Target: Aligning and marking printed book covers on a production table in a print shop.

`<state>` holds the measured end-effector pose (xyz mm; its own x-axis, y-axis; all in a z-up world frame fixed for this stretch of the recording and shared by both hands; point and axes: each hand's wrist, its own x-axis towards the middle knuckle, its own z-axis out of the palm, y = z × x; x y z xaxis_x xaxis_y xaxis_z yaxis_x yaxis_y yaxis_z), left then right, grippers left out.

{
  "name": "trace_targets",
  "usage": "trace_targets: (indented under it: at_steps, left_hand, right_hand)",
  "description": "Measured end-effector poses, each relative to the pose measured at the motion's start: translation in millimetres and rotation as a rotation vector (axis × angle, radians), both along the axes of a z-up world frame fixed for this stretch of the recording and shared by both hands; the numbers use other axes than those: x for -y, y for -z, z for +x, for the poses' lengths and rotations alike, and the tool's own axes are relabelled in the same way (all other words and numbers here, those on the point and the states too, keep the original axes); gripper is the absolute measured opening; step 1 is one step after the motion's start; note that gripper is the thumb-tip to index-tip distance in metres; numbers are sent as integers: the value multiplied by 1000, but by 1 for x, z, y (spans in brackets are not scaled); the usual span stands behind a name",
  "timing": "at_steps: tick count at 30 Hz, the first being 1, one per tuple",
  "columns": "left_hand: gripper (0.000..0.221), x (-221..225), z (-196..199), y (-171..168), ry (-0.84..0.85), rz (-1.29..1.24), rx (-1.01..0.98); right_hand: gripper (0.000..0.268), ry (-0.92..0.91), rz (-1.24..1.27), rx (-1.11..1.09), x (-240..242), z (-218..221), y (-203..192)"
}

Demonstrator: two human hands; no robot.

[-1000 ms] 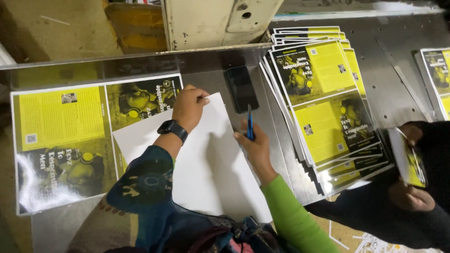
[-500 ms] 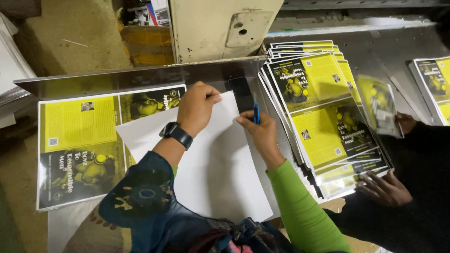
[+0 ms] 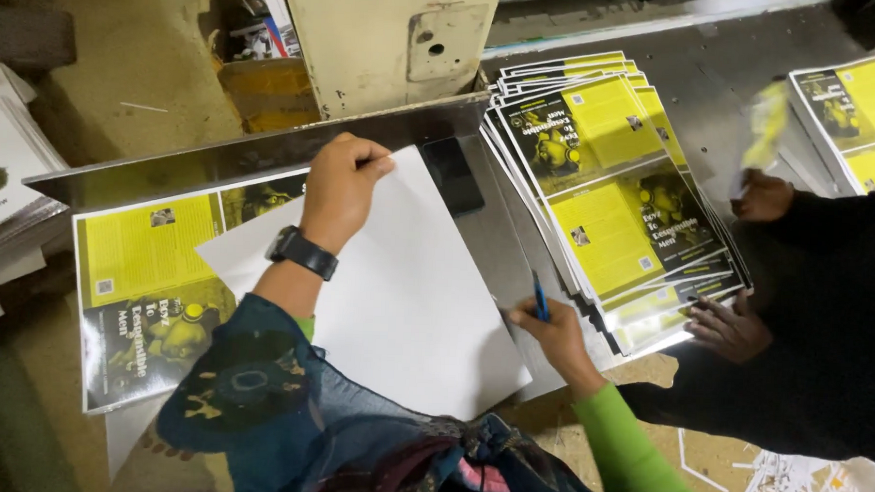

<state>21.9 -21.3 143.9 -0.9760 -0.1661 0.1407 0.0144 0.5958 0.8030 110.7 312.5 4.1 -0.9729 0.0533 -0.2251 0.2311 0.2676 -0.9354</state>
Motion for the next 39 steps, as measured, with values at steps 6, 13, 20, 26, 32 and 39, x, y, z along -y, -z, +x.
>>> trace_targets:
  at_steps: [6,13,20,26,32,39]
  left_hand:
    - [6,12,-1,12,89,-4,-204]
    - [12,28,18,-7,196,-57,-394]
    - [9,14,31,-28,129,-26,-353]
    - [7,10,30,-28,63,-32,-324]
    - [9,34,19,-13,-69,-179,-406]
    - [60,-26,52,81,38,-621,-306]
  right_hand:
    - [30,-157,665,100,-47,33,-20]
    - [27,-187,456,17,-56,22,-4]
    - [32,-236,-176,-51,9,11,-71]
    - [28,-160,-90,-59,45,6,-32]
    - [15,-25,-80,71,29,38,3]
    - [14,-22,135,67,41,38,33]
